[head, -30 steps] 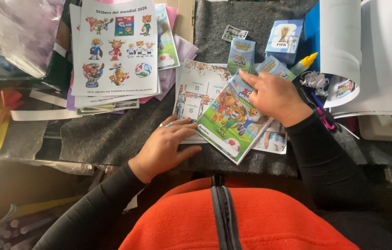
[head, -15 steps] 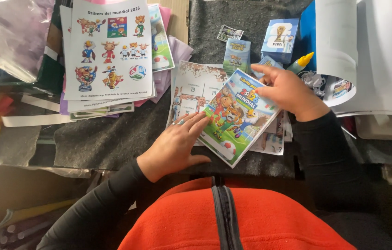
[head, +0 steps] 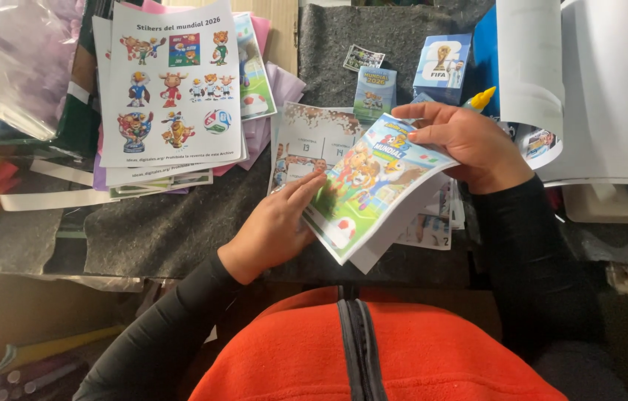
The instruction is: Applying glue to paper pages and binding them together to assemble a coloring booklet.
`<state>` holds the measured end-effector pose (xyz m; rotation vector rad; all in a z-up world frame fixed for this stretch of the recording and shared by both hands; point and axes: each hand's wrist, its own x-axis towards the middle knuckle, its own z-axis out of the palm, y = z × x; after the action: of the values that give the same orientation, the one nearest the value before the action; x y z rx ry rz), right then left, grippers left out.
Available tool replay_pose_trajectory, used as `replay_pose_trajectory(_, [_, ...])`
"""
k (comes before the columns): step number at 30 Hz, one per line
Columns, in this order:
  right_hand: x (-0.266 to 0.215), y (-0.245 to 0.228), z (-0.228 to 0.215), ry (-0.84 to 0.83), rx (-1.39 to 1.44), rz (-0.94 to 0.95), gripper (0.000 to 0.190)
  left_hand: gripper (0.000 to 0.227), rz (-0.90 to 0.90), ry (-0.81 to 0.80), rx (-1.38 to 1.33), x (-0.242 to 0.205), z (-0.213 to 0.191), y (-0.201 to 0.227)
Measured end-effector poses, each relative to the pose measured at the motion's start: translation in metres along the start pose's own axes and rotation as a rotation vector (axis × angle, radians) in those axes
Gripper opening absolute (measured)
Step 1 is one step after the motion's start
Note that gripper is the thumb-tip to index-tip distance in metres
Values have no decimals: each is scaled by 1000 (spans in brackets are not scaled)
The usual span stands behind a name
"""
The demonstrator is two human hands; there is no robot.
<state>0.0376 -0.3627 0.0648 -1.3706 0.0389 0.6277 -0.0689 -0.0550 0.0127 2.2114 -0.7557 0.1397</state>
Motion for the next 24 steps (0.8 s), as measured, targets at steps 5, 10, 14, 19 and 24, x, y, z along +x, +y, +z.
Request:
replay_pose_trajectory(5, [4,3,-1,-26,51,-36,42,54,22,62,6,2,-1,-2])
replay_pose_trajectory(10, [8,17,-16,-191,282,-181,42,47,-51,95,-136,6,-3,-4])
replay_pose_trajectory(14, [-6,10,-9,-158,284,-302,56,26,-278,199,-400,1,6,-26])
replay_pose_trajectory(19, [-12,20,-4,66,25,-371,49,25,-496,179,-575,6,-3,-35])
replay_pose_trajectory(24, [-19,12,19,88,-215,-387,30,24,-409,147,-603,12,-17,-29])
